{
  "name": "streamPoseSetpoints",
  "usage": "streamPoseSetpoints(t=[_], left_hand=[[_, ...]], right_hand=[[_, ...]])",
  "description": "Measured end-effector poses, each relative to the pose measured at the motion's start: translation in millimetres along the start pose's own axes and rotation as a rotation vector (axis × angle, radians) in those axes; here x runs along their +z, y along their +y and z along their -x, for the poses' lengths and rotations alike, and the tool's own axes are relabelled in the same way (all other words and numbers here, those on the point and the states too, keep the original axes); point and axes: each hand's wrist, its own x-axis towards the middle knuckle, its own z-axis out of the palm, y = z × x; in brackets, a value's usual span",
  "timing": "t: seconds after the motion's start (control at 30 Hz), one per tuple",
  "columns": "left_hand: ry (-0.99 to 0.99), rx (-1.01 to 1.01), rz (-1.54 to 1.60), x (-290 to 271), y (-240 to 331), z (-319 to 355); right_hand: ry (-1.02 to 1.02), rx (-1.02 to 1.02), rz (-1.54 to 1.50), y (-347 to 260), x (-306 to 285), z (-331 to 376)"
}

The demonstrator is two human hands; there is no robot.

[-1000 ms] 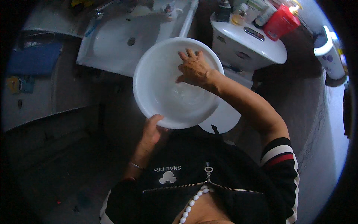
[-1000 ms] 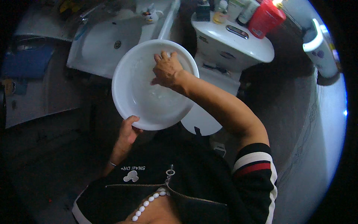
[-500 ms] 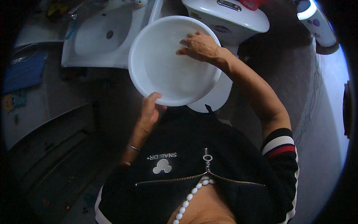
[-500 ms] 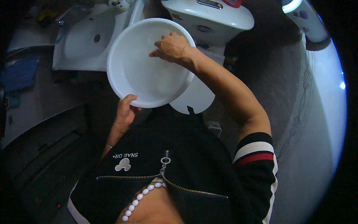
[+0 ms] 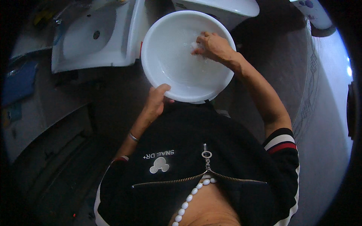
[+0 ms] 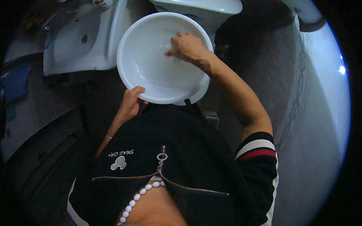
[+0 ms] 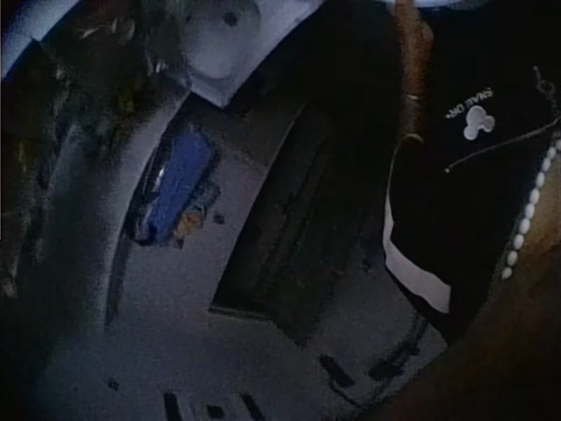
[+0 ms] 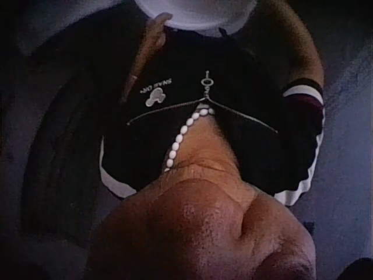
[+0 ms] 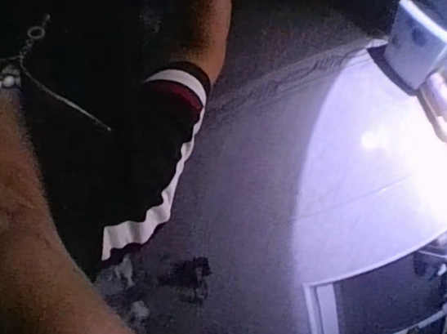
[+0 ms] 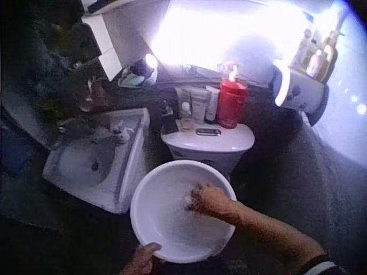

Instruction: The person cleans a bathroom sink and surrounding surfaces using a white cloth. They wipe the sink basin, faucet, and toilet tank, then move to a wall-mounted shelf to wipe and rearrange several bottles. The person also wrings out the cloth in a white basin of water.

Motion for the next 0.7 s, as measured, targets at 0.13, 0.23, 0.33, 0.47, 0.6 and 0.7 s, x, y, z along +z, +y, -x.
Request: streamPoseSetpoints(t=[0.13,0.23,0.33,0.47,0.6,0.7], left_hand=[[-0.069,-0.029,-0.077,7.4,-1.3,-3.1],[-0.102,-0.025,-0.119,9.8,-7.1,-7.4],[-0.113,-0.038,-0.139,12.5,-8.9,-7.2],[-0.139,-0.054,-0.146,14.6,-11.3,-15.2],[-0.126,-0.043,-0.181,21.4,-8.1,-14.0],[-0.126,-0.050,-0.191,27.1,-8.0,-15.5]], right_hand=[[0.105,-0.157,0.390,20.3,41.1,22.3],[-0.051,-0.024,0.106,39.3,50.7,15.5],[-0.042,0.183,-0.115,54.6,45.3,19.3],[-0.011,0.220,-0.174,52.8,30.6,27.1],[0.106,0.093,0.173,36.0,33.6,49.9],[0.098,-0.024,0.303,42.8,47.0,54.0]])
